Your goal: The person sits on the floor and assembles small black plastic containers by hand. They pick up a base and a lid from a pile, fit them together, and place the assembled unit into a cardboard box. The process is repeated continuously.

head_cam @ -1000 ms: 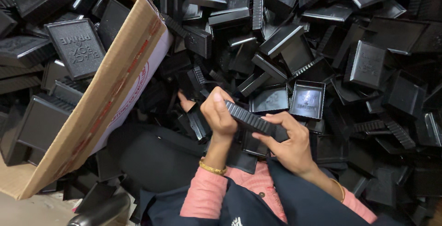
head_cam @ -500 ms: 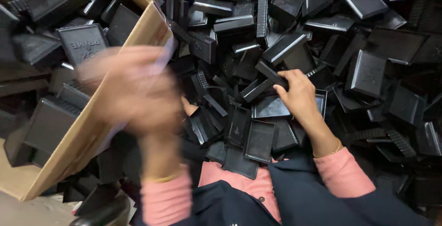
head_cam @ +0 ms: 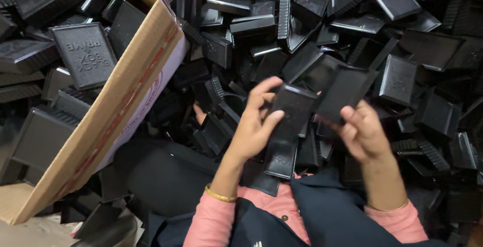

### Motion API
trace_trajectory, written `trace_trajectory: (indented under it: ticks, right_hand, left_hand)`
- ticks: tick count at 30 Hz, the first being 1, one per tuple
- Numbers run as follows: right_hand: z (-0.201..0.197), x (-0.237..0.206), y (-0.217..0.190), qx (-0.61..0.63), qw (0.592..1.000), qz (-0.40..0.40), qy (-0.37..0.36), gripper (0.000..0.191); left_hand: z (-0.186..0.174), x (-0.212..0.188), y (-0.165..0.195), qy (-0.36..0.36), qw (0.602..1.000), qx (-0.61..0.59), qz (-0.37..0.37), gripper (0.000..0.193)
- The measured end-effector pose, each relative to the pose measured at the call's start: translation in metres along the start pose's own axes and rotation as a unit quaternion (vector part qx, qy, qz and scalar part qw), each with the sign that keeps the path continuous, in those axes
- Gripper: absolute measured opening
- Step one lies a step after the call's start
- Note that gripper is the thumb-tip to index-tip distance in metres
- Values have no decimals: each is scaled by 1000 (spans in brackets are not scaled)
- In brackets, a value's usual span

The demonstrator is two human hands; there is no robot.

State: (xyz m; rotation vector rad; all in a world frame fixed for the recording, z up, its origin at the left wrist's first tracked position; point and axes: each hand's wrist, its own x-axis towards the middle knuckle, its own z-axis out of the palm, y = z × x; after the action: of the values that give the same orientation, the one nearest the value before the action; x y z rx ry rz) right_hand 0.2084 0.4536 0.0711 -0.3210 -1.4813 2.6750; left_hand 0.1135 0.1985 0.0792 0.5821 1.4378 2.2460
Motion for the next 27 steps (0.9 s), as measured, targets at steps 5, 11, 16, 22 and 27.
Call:
trace_trajectory:
  ticks: [5, 11, 16, 22, 27]
  right_hand:
    - [63, -13, 38, -149, 976, 23, -160, 72]
    - [111, -20, 38, -299, 948, -68, -79, 83]
    - [128, -29, 31, -375, 920, -117, -12, 81]
    - [120, -30, 38, -506, 860, -71, -3, 81]
    - [93, -16, 25, -234, 949, 126, -170, 64]
  left_hand:
    - [2, -11, -23, 88, 996, -4, 2, 54]
    - [6, -15, -35, 140, 987, -81, 17, 70]
    - [9, -15, -25, 132, 980, -148, 35, 70]
    - [13, -17, -22, 138, 983, -98, 65, 67]
    - [-9, -20, -4, 95, 962, 209, 151, 49]
